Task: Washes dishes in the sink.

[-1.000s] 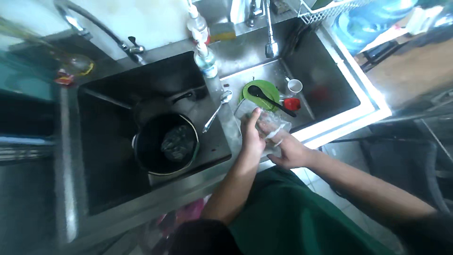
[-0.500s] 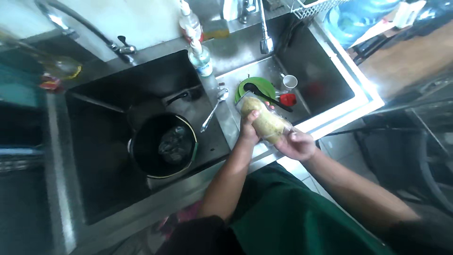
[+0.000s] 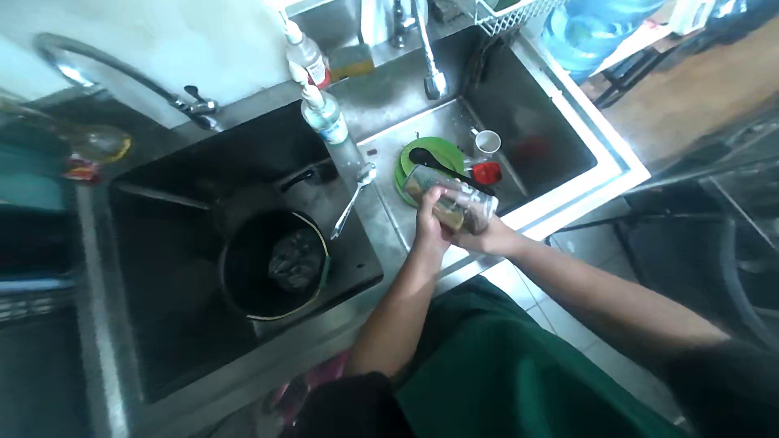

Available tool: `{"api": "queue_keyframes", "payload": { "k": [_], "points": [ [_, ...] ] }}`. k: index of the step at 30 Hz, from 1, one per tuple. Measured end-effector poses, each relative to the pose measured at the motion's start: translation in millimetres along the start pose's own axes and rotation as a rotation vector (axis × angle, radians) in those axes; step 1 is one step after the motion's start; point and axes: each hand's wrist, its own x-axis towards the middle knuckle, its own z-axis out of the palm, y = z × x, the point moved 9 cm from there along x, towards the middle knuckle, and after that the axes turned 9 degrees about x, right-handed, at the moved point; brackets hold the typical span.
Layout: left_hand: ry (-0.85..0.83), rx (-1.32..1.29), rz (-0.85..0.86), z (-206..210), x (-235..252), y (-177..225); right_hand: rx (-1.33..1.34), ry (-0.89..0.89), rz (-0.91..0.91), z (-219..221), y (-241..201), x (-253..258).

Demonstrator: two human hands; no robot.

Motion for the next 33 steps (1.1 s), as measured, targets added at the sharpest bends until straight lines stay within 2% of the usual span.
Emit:
{"api": "queue_keyframes", "payload": {
  "k": [2,3,4,5,6,8,9,10,11,12,14,16,17,18,19,20,21,23,24,25,26,27,29,30,31,32,33],
  "points": [
    [-0.162,0.004,0.060,2.1,12.6,-4.0,0.473,0.079,0.096,-5.7,4.3,1.5],
    [-0.190,0.068,0.067,1.1,18.4,-5.8,0.568,0.086,0.108,-10.7,4.5,1.9],
    [-0.172,0.134,0.050,-0.8,23.1,-7.6,0.542,0.085,0.101,-19.2,2.8,2.7],
    [-0.132,0.184,0.021,-2.7,26.0,-7.8,0.386,0.071,0.080,-30.4,-1.7,3.5],
    [-0.064,0.212,-0.019,-2.8,26.3,-5.9,0.104,0.037,0.044,-41.0,-8.7,4.2],
    [0.108,0.176,-0.113,4.4,24.3,0.1,-0.525,-0.152,-0.072,-49.7,-14.8,4.7],
    [0.211,0.142,-0.162,9.0,24.5,-1.2,-0.721,-0.253,-0.109,-49.5,-10.2,3.8],
    [0.311,0.119,-0.185,13.4,26.1,-5.3,-0.785,-0.303,-0.119,-50.5,-5.0,2.1],
    [0.387,0.100,-0.174,17.4,30.2,-10.7,-0.715,-0.293,-0.106,-54.7,-2.6,0.9],
    [0.387,0.092,-0.128,21.7,36.5,-14.6,-0.491,-0.234,-0.077,-63.0,-2.2,1.2],
    [0.198,0.071,0.017,30.8,50.9,-16.7,0.273,-0.102,0.051,-81.6,2.9,5.3],
    [-0.025,0.025,0.116,39.9,65.7,-18.3,0.977,-0.053,0.150,-85.7,11.9,6.8],
    [-0.076,0.037,0.124,42.9,70.5,-20.0,1.151,-0.058,0.174,-86.9,14.3,6.7],
    [-0.103,0.067,0.113,43.1,73.4,-23.1,1.180,-0.055,0.179,-91.4,15.3,5.9],
    [-0.098,0.112,0.094,40.5,73.7,-25.7,1.071,-0.020,0.182,-99.8,16.5,5.1],
    [-0.054,0.158,0.067,36.6,70.8,-26.6,0.829,0.016,0.173,-110.5,16.3,4.6],
    [0.041,0.202,0.019,34.2,65.0,-26.0,0.475,-0.034,0.136,-117.7,10.5,6.0],
    [0.262,0.199,-0.108,35.0,53.3,-25.8,-0.231,-0.271,-0.002,-114.0,4.5,8.4],
    [0.392,0.150,-0.147,34.9,49.6,-27.3,-0.435,-0.354,-0.065,-106.4,7.0,7.2],
    [0.481,0.095,-0.124,34.3,48.5,-28.3,-0.467,-0.375,-0.087,-100.6,9.2,6.0],
    [0.488,0.042,-0.059,33.8,50.1,-27.9,-0.329,-0.336,-0.085,-98.4,8.5,6.5],
    [0.414,-0.011,0.024,33.4,54.0,-25.4,-0.034,-0.274,-0.034,-98.6,8.5,9.5],
    [0.138,-0.088,0.179,31.3,63.3,-19.1,0.726,-0.152,0.141,-94.4,14.0,12.7],
    [0.014,-0.106,0.224,31.1,65.9,-15.4,1.005,-0.128,0.206,-87.1,14.6,11.9],
    [-0.090,-0.104,0.245,31.4,67.1,-12.8,1.146,-0.113,0.245,-81.4,16.1,10.5],
    [-0.151,-0.084,0.243,29.0,67.5,-12.5,1.164,-0.089,0.262,-79.3,18.2,9.2],
    [-0.161,-0.047,0.221,23.1,66.2,-14.7,1.073,-0.041,0.267,-81.0,20.8,7.5]
  ]
}}
